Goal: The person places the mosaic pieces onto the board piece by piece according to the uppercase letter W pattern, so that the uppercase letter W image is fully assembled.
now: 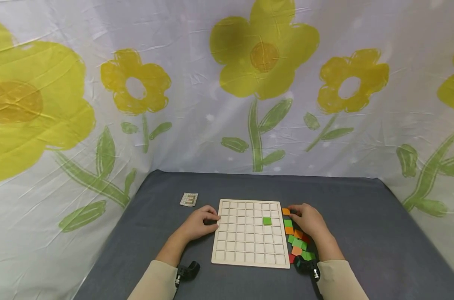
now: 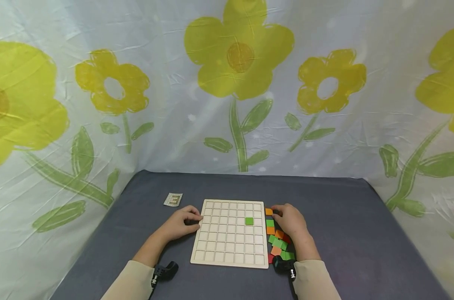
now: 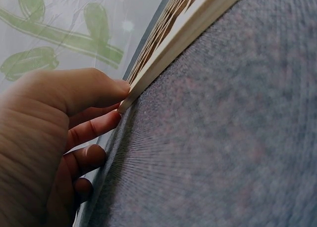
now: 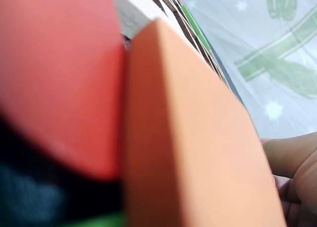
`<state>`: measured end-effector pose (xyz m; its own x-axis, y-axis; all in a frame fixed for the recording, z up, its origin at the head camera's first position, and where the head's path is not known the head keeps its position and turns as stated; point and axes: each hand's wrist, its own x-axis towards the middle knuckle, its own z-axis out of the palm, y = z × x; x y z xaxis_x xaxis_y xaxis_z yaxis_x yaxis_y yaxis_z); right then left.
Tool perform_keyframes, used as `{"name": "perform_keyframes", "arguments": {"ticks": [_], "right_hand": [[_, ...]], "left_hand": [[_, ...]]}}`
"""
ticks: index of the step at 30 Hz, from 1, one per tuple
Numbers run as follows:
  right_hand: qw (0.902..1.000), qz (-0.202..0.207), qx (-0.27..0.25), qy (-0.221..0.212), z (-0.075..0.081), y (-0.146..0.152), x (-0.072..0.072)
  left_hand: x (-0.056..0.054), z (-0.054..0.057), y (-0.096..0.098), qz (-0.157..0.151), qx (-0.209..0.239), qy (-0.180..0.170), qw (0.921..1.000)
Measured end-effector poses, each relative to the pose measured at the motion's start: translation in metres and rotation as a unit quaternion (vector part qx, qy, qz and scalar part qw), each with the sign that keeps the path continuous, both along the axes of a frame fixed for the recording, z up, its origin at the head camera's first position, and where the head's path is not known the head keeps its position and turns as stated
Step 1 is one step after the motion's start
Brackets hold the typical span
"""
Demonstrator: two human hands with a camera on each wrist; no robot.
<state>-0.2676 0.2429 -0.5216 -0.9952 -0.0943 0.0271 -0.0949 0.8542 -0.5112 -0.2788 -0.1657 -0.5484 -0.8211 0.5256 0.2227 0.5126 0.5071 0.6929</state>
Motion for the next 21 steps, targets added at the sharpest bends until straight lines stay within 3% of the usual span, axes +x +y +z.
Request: {"name": "perform_keyframes", "arguments": {"ticks": [11,21], "right_hand": [[0.9997,-0.015,-0.02,-0.004,0.001,0.007,-0.002],[0.9984,-0.006,-0.055,0.009,0.024,0.008,0.006]], "left_hand": [[-0.001,0.0,0.001,0.001,-0.001,-0.001,1.0],[-0.003,-0.003,0.0,-0.002,0.001,0.003,1.0]]}}
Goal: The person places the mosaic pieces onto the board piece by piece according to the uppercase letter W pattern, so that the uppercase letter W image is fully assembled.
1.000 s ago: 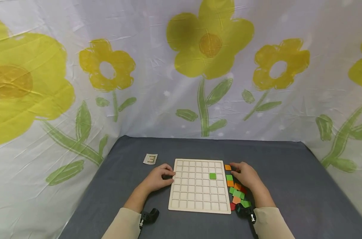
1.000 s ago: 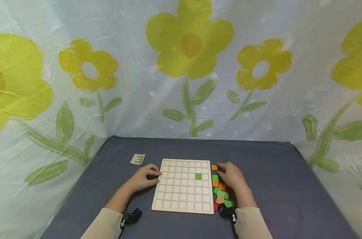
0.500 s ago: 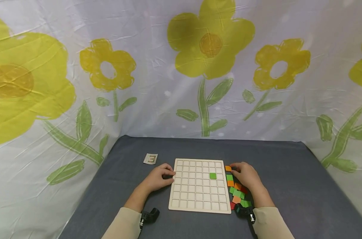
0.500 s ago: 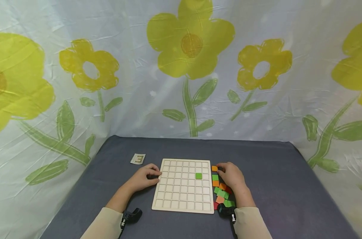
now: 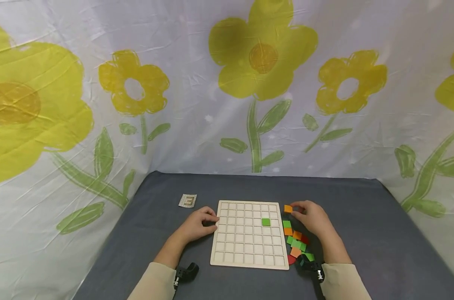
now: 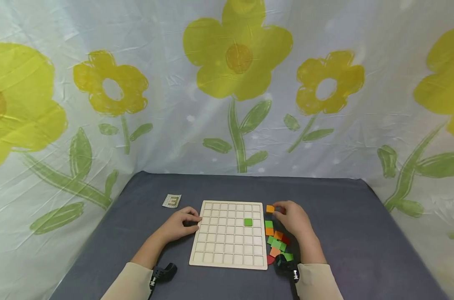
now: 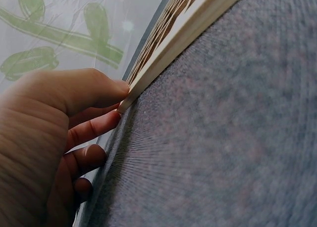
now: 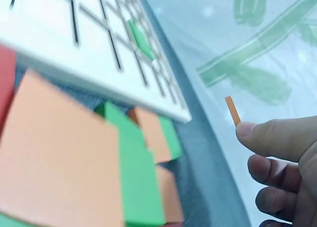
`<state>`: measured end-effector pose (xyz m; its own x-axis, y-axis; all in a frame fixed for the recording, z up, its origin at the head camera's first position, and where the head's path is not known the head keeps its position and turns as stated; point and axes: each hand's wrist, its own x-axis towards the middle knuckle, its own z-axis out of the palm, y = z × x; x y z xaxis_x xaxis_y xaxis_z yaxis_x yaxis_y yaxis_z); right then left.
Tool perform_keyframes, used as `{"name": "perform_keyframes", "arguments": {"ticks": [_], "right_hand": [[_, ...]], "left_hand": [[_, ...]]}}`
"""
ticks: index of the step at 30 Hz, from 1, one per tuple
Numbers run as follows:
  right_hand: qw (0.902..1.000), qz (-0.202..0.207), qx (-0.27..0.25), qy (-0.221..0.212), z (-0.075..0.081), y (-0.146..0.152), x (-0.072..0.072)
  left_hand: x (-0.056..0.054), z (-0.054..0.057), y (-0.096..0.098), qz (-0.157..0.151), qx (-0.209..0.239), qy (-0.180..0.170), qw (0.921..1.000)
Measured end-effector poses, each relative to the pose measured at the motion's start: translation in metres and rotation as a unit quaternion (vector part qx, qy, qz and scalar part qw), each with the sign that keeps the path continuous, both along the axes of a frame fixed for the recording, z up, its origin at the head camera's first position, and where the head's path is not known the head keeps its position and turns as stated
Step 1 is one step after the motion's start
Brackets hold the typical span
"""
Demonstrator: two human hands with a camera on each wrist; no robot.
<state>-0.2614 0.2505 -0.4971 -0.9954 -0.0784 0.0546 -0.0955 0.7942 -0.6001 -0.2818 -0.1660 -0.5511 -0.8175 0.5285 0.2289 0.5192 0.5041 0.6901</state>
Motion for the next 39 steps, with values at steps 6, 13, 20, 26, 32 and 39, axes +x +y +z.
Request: {"name": "perform_keyframes", "arguments": {"ticks": [6,13,20,26,32,39], "right_hand": [[0.9995,0.027,-0.015,0.005,0.011,-0.008,0.009],[0.998,0.06,-0.019,0.008,0.015,-0.022,0.016],[0.9943,0.102,-0.032,-0.001,0.022,-0.033,0.022],[0.9927,0.104,-0.042,-0.042,0.02,-0.04,0.023],[0.9899,0.113,-0.049,-0.071,0.014,-0.046,0.024],[0.9856,0.144,-0.03,-0.084,0.005,-0.047,0.022]], "left_hand": [[0.001,-0.001,0.0,0.004,-0.004,-0.002,1.0],[0.003,-0.002,-0.001,0.008,-0.012,0.001,0.9999],[0.003,0.0,-0.001,0.007,-0.014,0.008,0.9999],[0.002,0.001,0.001,0.007,-0.011,0.009,0.9999],[0.002,0.002,0.0,0.01,-0.012,0.004,0.9999],[0.003,0.0,0.0,0.013,-0.013,0.009,0.9998]]}}
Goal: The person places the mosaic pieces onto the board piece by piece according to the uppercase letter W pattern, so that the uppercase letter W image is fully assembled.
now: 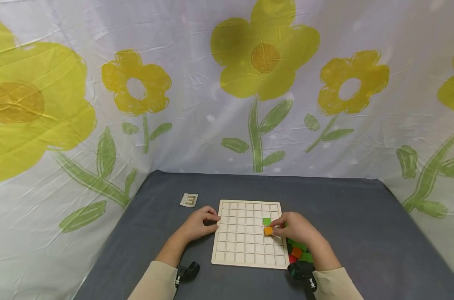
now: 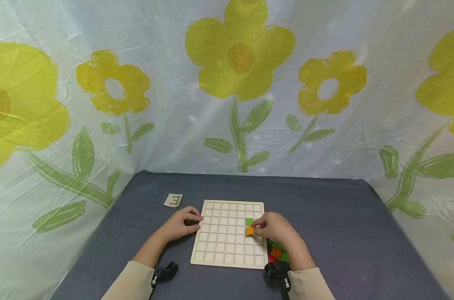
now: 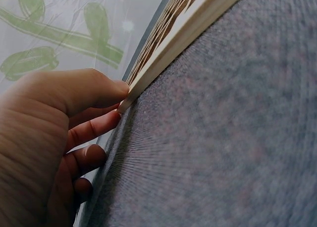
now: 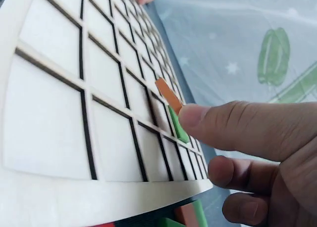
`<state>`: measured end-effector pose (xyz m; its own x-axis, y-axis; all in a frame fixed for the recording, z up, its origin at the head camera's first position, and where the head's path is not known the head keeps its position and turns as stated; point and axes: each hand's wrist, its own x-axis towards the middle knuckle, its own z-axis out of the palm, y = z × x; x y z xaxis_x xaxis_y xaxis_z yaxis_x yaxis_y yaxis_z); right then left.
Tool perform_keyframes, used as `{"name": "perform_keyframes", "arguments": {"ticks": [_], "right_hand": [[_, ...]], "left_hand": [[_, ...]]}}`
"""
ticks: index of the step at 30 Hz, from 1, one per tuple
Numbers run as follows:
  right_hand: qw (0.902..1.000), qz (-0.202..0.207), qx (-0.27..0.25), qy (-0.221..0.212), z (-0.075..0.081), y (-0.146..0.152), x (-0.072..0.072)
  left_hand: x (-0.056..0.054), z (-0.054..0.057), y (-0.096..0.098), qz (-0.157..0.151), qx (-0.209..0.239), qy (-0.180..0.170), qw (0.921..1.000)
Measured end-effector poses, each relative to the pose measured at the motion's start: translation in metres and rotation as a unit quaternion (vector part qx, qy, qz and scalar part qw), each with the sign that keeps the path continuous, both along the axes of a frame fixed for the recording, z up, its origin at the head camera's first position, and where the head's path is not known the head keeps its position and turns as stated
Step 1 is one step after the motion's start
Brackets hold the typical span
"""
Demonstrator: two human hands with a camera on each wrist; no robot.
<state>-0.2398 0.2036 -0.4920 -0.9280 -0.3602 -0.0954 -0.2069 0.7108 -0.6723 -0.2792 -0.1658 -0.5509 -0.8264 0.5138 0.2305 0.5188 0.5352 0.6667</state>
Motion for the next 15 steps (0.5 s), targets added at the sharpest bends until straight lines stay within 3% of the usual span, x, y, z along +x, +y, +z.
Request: {"name": "perform_keyframes", "arguments": {"ticks": [15], "right_hand": [[0.9968,-0.02,0.059,0.05,-0.0051,-0.0084,0.001]], "left_hand": [[-0.0017,-0.0021,0.0005,0.002,0.004,0.0,1.0]]}}
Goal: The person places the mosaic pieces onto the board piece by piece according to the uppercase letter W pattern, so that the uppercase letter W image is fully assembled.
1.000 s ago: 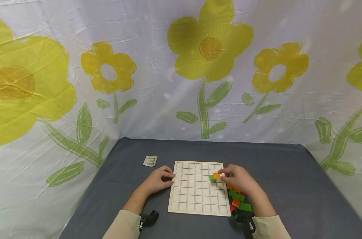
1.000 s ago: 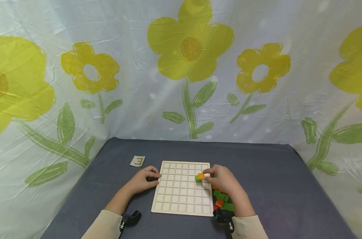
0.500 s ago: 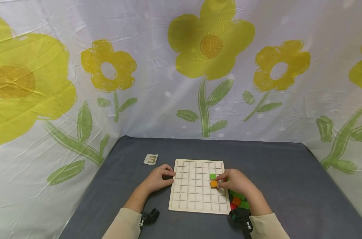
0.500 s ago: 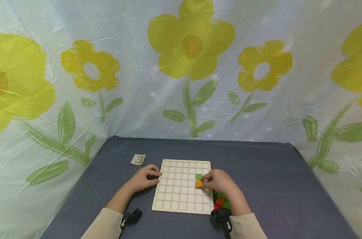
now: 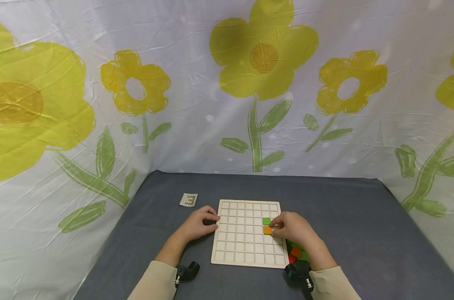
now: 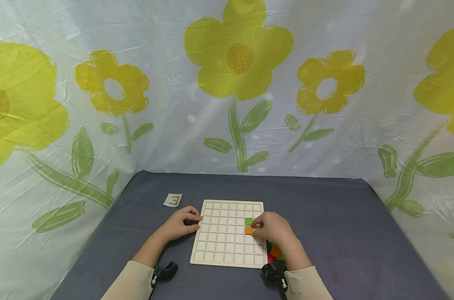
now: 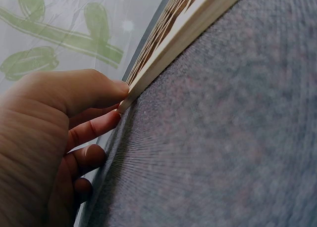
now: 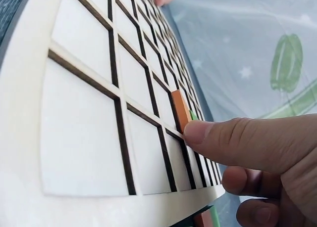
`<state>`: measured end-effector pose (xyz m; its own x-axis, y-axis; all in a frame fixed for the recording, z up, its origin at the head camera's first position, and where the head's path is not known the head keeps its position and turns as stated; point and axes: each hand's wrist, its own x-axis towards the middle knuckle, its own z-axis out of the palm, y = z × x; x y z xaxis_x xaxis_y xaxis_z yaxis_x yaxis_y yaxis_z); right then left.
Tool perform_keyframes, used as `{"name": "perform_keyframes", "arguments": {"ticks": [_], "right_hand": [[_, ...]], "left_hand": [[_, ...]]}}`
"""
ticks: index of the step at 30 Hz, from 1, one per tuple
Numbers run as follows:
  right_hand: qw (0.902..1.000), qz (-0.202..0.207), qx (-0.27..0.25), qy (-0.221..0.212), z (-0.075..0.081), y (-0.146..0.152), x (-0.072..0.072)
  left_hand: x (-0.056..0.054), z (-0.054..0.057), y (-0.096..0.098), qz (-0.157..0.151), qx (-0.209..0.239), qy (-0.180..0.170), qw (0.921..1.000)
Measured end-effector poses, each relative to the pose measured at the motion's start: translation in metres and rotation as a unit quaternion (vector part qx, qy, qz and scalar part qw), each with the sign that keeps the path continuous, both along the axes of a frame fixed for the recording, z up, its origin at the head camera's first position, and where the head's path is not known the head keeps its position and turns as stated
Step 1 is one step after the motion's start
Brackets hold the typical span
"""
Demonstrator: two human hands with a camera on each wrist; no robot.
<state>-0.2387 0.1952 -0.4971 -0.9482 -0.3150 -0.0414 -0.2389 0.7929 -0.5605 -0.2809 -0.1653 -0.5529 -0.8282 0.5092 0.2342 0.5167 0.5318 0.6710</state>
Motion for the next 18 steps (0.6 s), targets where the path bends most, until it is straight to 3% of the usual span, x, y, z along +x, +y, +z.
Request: {"name": "perform_keyframes", "arguments": {"ticks": [9,18], "right_hand": [[0.9993,-0.011,0.022,0.027,-0.0046,-0.0037,-0.003],[0.9996,-0.027,0.0,0.011,0.0,0.0032,-0.0036]], "left_hand": [[-0.0002,0.003,0.001,0.005,0.002,-0.001,1.0],[0.0011,0.003,0.0012,0.003,0.01,0.003,0.9999]]}}
